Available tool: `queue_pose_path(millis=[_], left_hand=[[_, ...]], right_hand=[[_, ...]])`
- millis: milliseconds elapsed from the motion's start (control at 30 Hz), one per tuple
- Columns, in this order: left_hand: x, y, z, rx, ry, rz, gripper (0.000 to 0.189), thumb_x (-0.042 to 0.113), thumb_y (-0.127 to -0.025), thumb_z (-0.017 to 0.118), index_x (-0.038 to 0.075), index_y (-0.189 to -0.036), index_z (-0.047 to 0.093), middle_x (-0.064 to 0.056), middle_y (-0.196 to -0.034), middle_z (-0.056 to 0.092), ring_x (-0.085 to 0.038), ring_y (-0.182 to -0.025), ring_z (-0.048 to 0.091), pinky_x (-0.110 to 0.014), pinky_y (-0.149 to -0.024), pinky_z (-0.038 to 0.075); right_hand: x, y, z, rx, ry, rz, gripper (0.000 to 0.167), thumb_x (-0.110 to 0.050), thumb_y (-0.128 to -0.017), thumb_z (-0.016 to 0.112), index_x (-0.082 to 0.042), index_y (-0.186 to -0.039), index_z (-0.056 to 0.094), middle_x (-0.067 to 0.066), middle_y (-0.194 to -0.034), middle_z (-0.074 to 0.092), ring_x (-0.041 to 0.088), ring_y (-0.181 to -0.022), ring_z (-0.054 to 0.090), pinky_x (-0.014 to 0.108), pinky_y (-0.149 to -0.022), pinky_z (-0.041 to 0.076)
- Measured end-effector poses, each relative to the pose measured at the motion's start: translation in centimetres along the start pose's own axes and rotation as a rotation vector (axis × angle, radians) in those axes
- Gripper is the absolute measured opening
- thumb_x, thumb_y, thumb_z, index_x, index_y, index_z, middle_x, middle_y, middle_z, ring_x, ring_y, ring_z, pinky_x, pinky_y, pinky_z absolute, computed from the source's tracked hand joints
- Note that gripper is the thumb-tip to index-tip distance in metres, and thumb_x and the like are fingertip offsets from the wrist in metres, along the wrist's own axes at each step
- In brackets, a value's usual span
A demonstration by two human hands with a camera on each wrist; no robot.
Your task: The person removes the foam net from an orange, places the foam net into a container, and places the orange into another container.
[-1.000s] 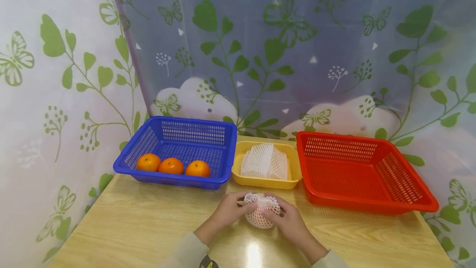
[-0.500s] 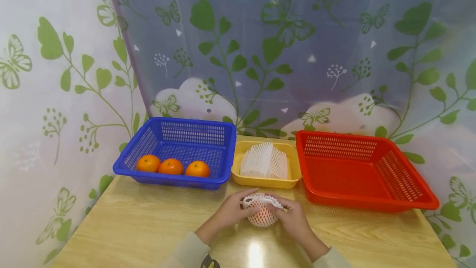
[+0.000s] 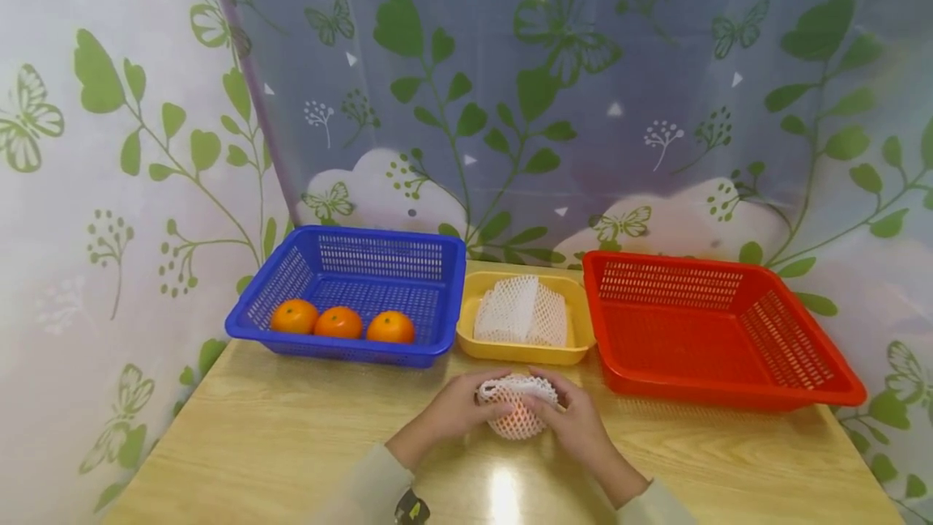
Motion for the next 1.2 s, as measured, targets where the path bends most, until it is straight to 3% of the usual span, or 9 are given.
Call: queue_pose_path(millis=[100,200,300,400,467,567,900,1200], left_hand=[[-0.3,0.3,-0.3,0.049,-0.012,-0.002,0.044,0.026,-0.089,0.070,0.007,-0.128,0.063,-0.007,-0.125,0.065,-0.023,-0.117,0.059,-0.036,-0.100,0.047],[-0.3,0.5,-0.7,0.146,-0.032,-0.005,0.034,0.020,-0.088,0.071,0.006,-0.119,0.069,-0.007,-0.118,0.069,-0.023,-0.112,0.063,-0.039,-0.098,0.048],[-0.1,0.4,-1.0,0.244,-0.052,0.000,0.026,0.016,-0.087,0.073,0.004,-0.109,0.073,-0.008,-0.108,0.072,-0.023,-0.104,0.067,-0.043,-0.096,0.049],[0.2,0.2,-1.1,0.294,-0.055,-0.023,0.022,0.016,-0.086,0.074,0.003,-0.104,0.075,-0.008,-0.100,0.074,-0.020,-0.094,0.069,-0.039,-0.089,0.053],[0.2,0.1,-1.0,0.287,-0.034,-0.042,0.023,0.018,-0.086,0.074,0.003,-0.103,0.075,-0.007,-0.098,0.074,-0.018,-0.092,0.069,-0.032,-0.081,0.056],[0.3,-0.1,-0.8,0.264,-0.025,-0.041,0.027,0.023,-0.087,0.074,0.002,-0.104,0.074,-0.008,-0.098,0.074,-0.018,-0.090,0.069,-0.028,-0.080,0.055],[-0.1,0.6,-0.4,0.159,-0.060,-0.022,0.027,0.026,-0.088,0.073,0.007,-0.107,0.073,-0.005,-0.105,0.073,-0.018,-0.097,0.067,-0.030,-0.085,0.054],[0.3,0.7,-0.1,0.162,-0.041,-0.020,0.034,0.027,-0.088,0.072,0.007,-0.116,0.069,-0.008,-0.114,0.070,-0.023,-0.107,0.064,-0.039,-0.094,0.051]], right_hand=[[0.2,-0.2,0.4,-0.034,-0.008,0.030,0.048,-0.014,-0.087,0.073,-0.002,-0.131,0.058,0.016,-0.128,0.061,0.025,-0.115,0.058,0.033,-0.092,0.052],[0.4,-0.6,0.8,-0.078,-0.003,0.064,0.053,-0.017,-0.088,0.073,-0.002,-0.135,0.054,0.017,-0.132,0.058,0.030,-0.119,0.056,0.037,-0.094,0.051],[0.3,-0.9,1.0,-0.112,0.006,0.083,0.058,-0.019,-0.087,0.074,-0.003,-0.138,0.051,0.017,-0.132,0.058,0.030,-0.118,0.057,0.036,-0.094,0.051],[0.1,-1.1,0.9,-0.124,0.017,0.081,0.060,-0.018,-0.087,0.074,-0.003,-0.140,0.050,0.016,-0.131,0.059,0.028,-0.115,0.058,0.034,-0.092,0.052],[0.1,-1.2,0.7,-0.120,0.040,0.074,0.060,-0.019,-0.087,0.074,-0.004,-0.140,0.049,0.015,-0.131,0.059,0.025,-0.115,0.059,0.033,-0.092,0.051],[0.0,-1.2,0.3,-0.115,0.053,0.083,0.062,-0.018,-0.087,0.074,-0.004,-0.141,0.048,0.015,-0.133,0.058,0.024,-0.115,0.058,0.032,-0.091,0.052],[0.4,-0.5,0.2,-0.149,0.102,0.135,0.064,-0.027,-0.087,0.074,-0.003,-0.141,0.048,0.017,-0.134,0.057,0.030,-0.121,0.055,0.045,-0.101,0.045],[0.6,0.0,-0.2,-0.104,0.062,0.152,0.059,-0.024,-0.085,0.076,-0.007,-0.138,0.054,0.014,-0.132,0.059,0.026,-0.117,0.058,0.036,-0.094,0.051]])
Point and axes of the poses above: each hand's wrist, its own y-axis away from the middle knuckle, its own z-axis out of the palm, x = y × z, the point moved 3 cm from there along -y, towards the middle knuckle
